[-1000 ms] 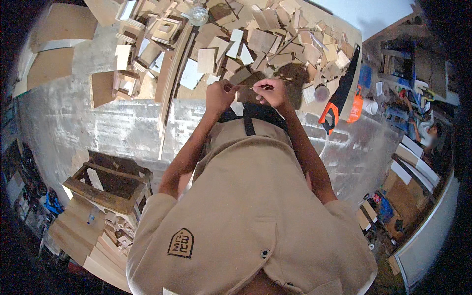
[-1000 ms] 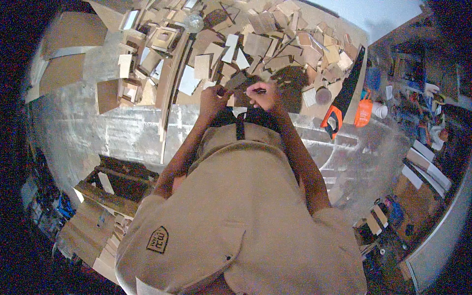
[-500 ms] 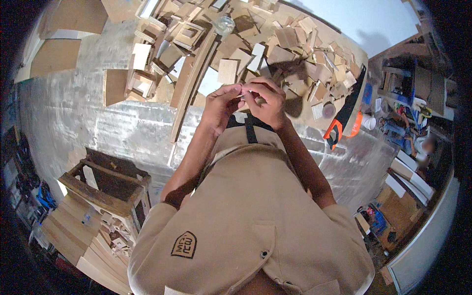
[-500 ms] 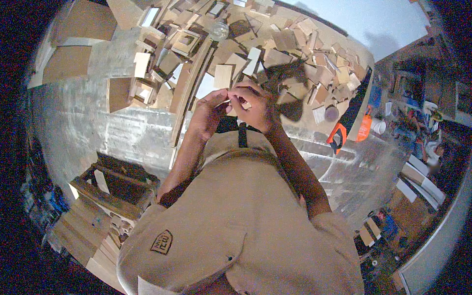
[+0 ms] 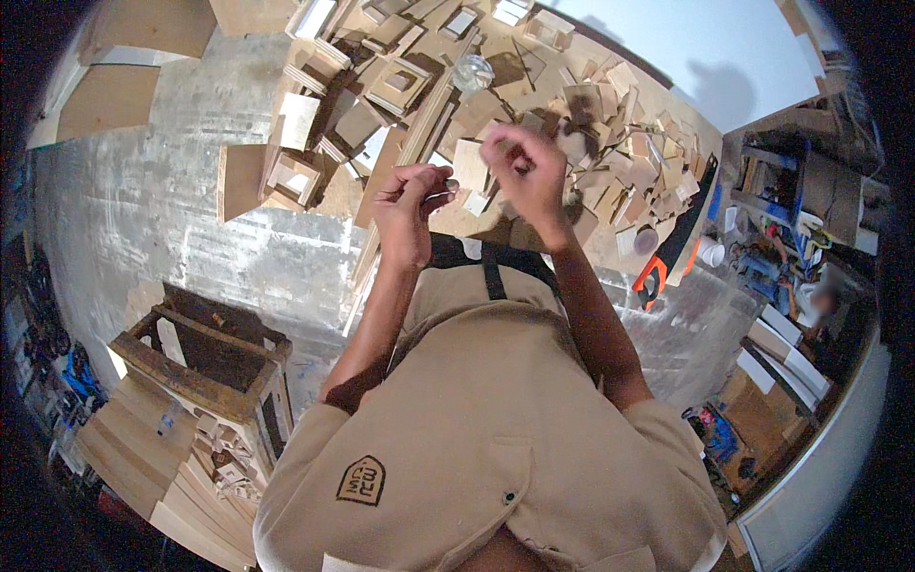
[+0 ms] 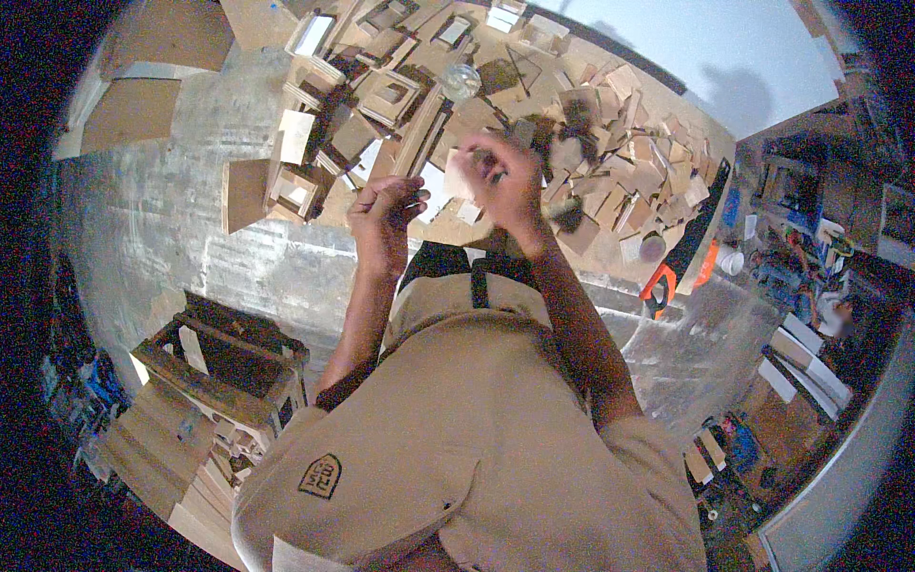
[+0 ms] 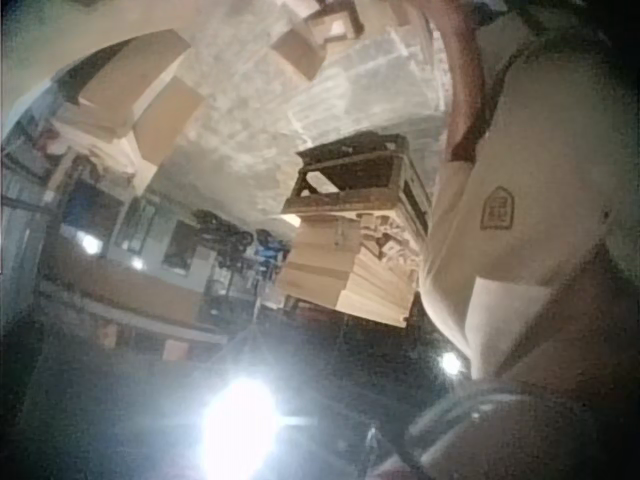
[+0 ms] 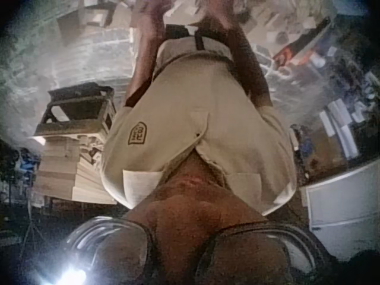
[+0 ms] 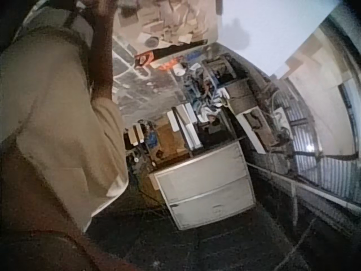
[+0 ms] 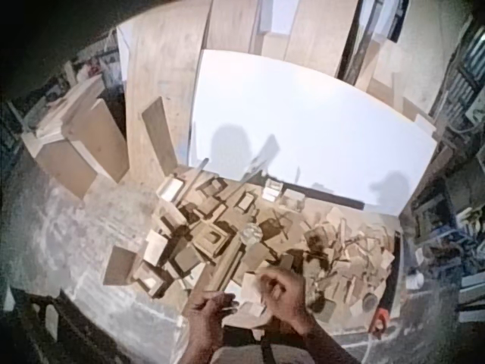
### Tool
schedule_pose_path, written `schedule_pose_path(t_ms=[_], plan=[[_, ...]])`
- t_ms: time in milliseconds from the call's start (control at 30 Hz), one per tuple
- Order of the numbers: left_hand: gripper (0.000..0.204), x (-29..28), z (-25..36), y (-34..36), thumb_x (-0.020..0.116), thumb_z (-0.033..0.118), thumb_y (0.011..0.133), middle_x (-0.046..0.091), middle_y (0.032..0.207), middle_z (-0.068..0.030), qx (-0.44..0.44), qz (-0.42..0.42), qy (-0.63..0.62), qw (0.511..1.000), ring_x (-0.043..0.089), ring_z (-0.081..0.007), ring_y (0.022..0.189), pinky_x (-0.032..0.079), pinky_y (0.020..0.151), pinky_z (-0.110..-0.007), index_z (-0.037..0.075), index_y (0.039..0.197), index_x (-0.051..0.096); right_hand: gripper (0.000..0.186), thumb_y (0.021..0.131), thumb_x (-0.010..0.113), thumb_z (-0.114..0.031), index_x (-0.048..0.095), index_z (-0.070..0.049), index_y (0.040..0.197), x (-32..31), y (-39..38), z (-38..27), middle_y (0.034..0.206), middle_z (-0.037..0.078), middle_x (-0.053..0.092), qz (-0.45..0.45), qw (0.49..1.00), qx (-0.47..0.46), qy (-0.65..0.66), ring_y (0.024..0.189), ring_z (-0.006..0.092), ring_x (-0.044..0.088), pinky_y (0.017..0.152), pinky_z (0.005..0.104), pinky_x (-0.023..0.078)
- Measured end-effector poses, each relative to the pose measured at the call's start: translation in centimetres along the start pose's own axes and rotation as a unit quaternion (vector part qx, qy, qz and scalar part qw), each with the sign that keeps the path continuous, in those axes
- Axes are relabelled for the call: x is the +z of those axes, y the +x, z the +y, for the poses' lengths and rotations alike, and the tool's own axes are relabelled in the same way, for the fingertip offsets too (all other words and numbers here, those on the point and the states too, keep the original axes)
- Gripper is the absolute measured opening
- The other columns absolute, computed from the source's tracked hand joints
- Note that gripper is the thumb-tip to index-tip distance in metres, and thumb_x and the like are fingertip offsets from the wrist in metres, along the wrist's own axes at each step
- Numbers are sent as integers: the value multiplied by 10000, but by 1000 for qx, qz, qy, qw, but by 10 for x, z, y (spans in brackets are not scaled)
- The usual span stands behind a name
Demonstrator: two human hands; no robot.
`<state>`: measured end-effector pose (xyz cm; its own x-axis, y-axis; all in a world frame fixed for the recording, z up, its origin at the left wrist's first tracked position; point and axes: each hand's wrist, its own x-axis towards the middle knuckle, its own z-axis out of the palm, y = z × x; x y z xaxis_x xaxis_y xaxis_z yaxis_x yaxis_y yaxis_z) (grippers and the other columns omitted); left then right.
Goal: The person applies a thin wood veneer strip to the edge of a rectangular block by hand, pressing it down and wiping the surface with a piece of paper.
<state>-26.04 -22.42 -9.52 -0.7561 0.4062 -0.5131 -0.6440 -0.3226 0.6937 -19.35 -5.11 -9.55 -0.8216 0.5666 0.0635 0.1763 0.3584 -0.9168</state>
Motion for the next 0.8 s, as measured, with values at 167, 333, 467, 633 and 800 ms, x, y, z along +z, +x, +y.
schedule_pose_path(t_ms=[167,333,467,633,800], plan=[[98,-13,26,9,623,52,933,712,912,-156,12,-32,-25,999,701,-215,757,586,696,-314,-24,968,674,319,794,813,-239,720,-34,1021,15,69,77,926,89,735,95,990,35,-99,812,174,685,763,309,532],[97,-16,47,-2,648,39,918,712,905,-154,-7,-60,-50,997,698,-218,788,582,711,-311,-23,983,685,368,774,824,-304,727,-25,993,34,105,101,965,124,738,87,982,79,-150,902,225,709,806,345,538],[99,-17,54,-10,673,6,896,715,927,-160,5,-110,-54,992,701,-213,810,586,713,-307,-23,987,699,330,796,797,-298,733,-37,988,33,121,108,951,131,744,34,971,121,-203,873,241,722,785,350,549],[117,-8,65,-18,699,39,878,695,931,-134,-6,-96,-2,995,670,-206,810,545,693,-290,3,990,703,265,800,755,-295,739,-50,900,29,125,109,904,167,722,34,977,63,-199,821,304,706,761,388,541],[198,-13,62,-10,654,1,910,717,961,-161,-17,-108,-23,994,715,-201,848,617,736,-292,-13,1103,696,239,822,734,-266,727,-41,903,29,127,92,886,167,722,49,970,72,-226,798,308,707,733,395,543]])
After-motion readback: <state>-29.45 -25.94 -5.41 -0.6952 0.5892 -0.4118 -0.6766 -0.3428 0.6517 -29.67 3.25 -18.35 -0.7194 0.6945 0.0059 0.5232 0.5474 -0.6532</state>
